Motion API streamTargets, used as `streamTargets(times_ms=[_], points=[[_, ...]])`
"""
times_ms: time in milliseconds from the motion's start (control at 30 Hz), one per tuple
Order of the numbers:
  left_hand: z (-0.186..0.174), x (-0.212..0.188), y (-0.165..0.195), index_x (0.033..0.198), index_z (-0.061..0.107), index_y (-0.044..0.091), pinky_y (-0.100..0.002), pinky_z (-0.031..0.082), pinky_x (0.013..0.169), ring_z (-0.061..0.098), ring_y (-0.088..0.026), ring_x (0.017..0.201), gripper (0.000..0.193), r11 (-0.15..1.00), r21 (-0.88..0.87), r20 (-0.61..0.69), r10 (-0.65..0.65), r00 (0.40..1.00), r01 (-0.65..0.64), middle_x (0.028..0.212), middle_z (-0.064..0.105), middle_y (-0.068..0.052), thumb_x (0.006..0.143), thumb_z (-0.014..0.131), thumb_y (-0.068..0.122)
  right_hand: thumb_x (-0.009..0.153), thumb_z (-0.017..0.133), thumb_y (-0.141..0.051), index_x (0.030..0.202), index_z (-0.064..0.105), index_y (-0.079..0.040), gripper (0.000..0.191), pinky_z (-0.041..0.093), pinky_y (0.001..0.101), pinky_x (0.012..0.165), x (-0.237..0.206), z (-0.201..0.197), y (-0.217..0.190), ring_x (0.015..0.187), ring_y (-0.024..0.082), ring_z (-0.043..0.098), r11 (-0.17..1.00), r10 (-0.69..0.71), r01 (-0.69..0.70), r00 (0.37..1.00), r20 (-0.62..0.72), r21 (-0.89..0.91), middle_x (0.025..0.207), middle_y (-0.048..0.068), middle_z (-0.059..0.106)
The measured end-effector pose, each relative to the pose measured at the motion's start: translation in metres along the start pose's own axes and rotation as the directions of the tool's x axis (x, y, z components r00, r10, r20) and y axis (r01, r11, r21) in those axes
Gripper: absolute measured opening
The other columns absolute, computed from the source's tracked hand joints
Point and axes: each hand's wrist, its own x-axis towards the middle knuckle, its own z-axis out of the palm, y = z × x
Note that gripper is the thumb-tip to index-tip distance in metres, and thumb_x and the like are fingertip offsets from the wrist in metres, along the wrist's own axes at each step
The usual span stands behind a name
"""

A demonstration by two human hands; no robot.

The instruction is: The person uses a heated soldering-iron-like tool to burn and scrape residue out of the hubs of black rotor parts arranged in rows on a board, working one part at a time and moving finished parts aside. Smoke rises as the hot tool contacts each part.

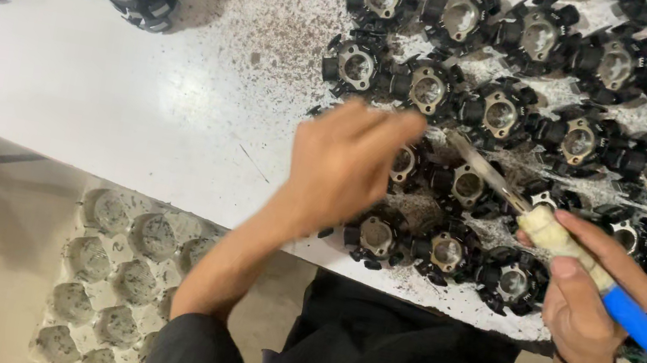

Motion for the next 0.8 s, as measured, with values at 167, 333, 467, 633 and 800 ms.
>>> streamTargets(times_ms=[167,333,467,633,800], points=[[0.033,0.022,-0.061,0.1,0.073,0.014,-0.035,0.056,0.067,0.064,-0.022,0.093,0.028,0.999,0.047,0.036,0.024,0.999,-0.026,0.118,0.074,0.004,0.079,0.066,-0.003,0.096,0.07,-0.007,0.124,0.068,0.012,0.033,0.056,0.0247,0.089,0.031,0.016,-0.003,0.096,0.023,0.072,0.901,-0.001,0.009,1.0,0.019,-0.435,0.11,0.022,0.073],[0.038,0.008,-0.067,0.108,0.073,0.007,-0.035,0.058,0.075,0.062,-0.024,0.098,0.036,1.0,-0.013,0.012,0.023,1.0,-0.023,0.121,0.068,-0.001,0.076,0.064,-0.005,0.091,0.071,-0.012,0.121,0.07,0.007,0.036,0.054,0.0204,0.081,0.053,0.029,-0.005,0.088,0.018,0.071,0.802,-0.049,0.093,0.995,0.09,-0.59,0.105,0.019,0.073],[0.035,0.005,-0.066,0.109,0.076,0.009,-0.037,0.053,0.068,0.061,-0.023,0.093,0.034,0.998,-0.019,-0.004,-0.063,0.998,0.062,0.104,0.059,-0.005,0.078,0.068,-0.005,0.093,0.073,-0.015,0.12,0.07,0.007,0.035,0.054,0.0198,0.075,0.058,0.029,-0.006,0.083,0.017,0.072,0.807,-0.021,0.068,0.996,0.086,-0.587,0.102,0.018,0.073],[0.036,0.006,-0.069,0.106,0.073,0.007,-0.037,0.054,0.073,0.06,-0.024,0.094,0.03,0.998,-0.053,-0.014,-0.026,1.0,0.026,0.105,0.059,-0.005,0.077,0.07,-0.001,0.094,0.074,-0.012,0.124,0.07,0.007,0.036,0.053,0.0196,0.072,0.062,0.035,-0.01,0.08,0.016,0.07,0.803,0.041,0.005,0.997,0.065,-0.596,0.1,0.019,0.073],[0.04,0.003,-0.069,0.106,0.072,0.006,-0.038,0.054,0.071,0.061,-0.027,0.094,0.032,0.996,-0.085,0.048,0.011,0.999,-0.006,0.103,0.059,-0.007,0.075,0.072,0.001,0.099,0.072,-0.008,0.122,0.07,0.008,0.028,0.055,0.02,0.071,0.081,0.059,-0.04,0.081,0.016,0.072,0.66,0.107,0.023,0.986,0.124,-0.751,0.099,0.018,0.073]])
